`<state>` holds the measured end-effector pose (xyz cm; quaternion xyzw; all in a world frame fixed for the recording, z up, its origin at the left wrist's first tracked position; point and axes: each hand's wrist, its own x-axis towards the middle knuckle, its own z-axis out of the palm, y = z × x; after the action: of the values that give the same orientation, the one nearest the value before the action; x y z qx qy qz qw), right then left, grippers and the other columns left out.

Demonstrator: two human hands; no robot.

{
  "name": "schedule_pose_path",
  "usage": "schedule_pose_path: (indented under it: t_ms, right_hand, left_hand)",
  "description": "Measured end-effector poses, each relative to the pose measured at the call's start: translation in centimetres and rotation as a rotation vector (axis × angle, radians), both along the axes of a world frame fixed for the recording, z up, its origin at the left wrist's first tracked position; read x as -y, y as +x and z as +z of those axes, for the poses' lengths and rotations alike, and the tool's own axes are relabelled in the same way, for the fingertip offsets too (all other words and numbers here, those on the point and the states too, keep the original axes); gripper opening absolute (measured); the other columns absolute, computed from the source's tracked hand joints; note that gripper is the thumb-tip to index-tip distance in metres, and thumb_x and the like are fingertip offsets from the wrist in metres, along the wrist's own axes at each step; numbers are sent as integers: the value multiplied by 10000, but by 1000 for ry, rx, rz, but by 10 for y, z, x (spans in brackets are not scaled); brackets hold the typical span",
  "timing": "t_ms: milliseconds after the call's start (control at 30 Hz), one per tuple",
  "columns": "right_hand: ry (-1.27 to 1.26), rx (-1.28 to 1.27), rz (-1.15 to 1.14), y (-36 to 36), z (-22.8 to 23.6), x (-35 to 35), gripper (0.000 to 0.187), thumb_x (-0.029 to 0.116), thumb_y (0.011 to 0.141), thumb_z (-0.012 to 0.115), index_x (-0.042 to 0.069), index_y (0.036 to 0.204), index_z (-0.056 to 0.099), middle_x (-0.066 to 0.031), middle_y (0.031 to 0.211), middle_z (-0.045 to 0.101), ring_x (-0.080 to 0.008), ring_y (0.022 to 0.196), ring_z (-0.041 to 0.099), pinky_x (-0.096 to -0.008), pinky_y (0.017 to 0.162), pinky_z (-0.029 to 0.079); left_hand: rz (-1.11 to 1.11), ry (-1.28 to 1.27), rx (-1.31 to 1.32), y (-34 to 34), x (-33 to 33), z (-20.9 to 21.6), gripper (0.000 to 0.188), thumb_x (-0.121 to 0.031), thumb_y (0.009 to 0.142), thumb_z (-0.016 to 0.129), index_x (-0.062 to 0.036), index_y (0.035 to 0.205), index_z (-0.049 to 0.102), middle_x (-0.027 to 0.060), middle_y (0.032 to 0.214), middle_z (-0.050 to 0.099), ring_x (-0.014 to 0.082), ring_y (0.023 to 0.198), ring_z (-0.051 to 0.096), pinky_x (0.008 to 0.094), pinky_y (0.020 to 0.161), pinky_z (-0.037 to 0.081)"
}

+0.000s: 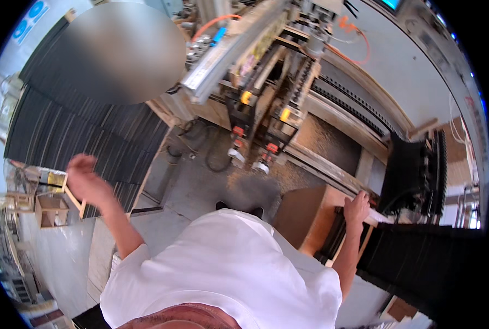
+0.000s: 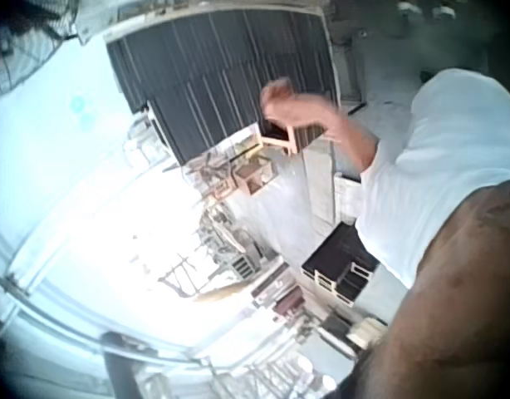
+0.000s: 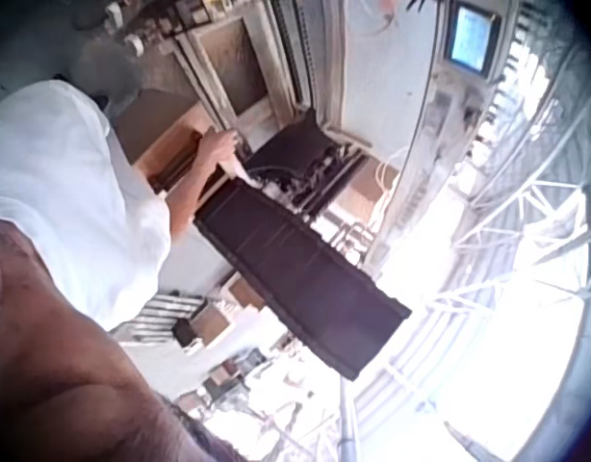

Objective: The person repeatedly picks up small wooden frames and places them into a machine, then removes them and stacks them on a nearby surface. The person also moves a stack of frames from a pallet to the work area.

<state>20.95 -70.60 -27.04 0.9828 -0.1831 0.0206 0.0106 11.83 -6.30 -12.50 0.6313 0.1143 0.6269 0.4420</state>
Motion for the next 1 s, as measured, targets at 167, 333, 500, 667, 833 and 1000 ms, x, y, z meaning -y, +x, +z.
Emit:
schedule_pose_path:
  t_ms: [167,333,500,667,833,1000]
  right_hand:
    - [230,-1,-12,-97,-18,8,542,139,819,674,13,1277,413,-217,1206,518,-424,1077,543,-474,858,479]
    - [316,65,-168,-160,-19,-6,572,137,845,643,8,1339,386,-235,1125,596,-420,992,591,-470,824,484]
    - [389,38,-249,-178,-14,4,476,185,869,616,-27,1274,482,-222,871,660,-417,851,624,-469,763,487]
    - [521,319,-292,-168,5,13,397,139,884,627,-61,1219,551,-235,1067,651,-340,964,645,-368,844,494]
    - [682,468,-298,-134,39,12,379,73,894,608,-77,1234,533,-210,1196,609,-286,1084,608,-339,911,477]
    - [825,558,-272,-90,59,0,366,19,896,568,-67,1248,520,-136,1135,615,-185,998,583,-288,876,454]
  left_hand:
    - [-536,-367,-425,81,138,-116,267,-221,988,494,5,1032,628,100,934,662,153,763,634,283,687,545]
    - [-877,-433,-746,133,219,-167,242,-207,976,532,5,1037,632,72,920,665,118,765,633,260,672,537]
    - [-1004,-452,-870,180,259,-183,223,-193,973,533,-3,1045,624,43,919,656,101,755,625,244,660,526]
    - [-1030,-533,-868,254,271,-183,230,-213,967,538,-16,1041,629,32,903,653,97,741,618,241,653,523]
    - [-1140,-745,-819,369,272,-189,218,-259,948,558,-65,1022,622,23,898,650,124,781,625,278,688,524]
    - [-1175,-919,-845,507,279,-203,333,-358,937,571,-48,1056,572,74,973,639,218,893,623,392,816,527]
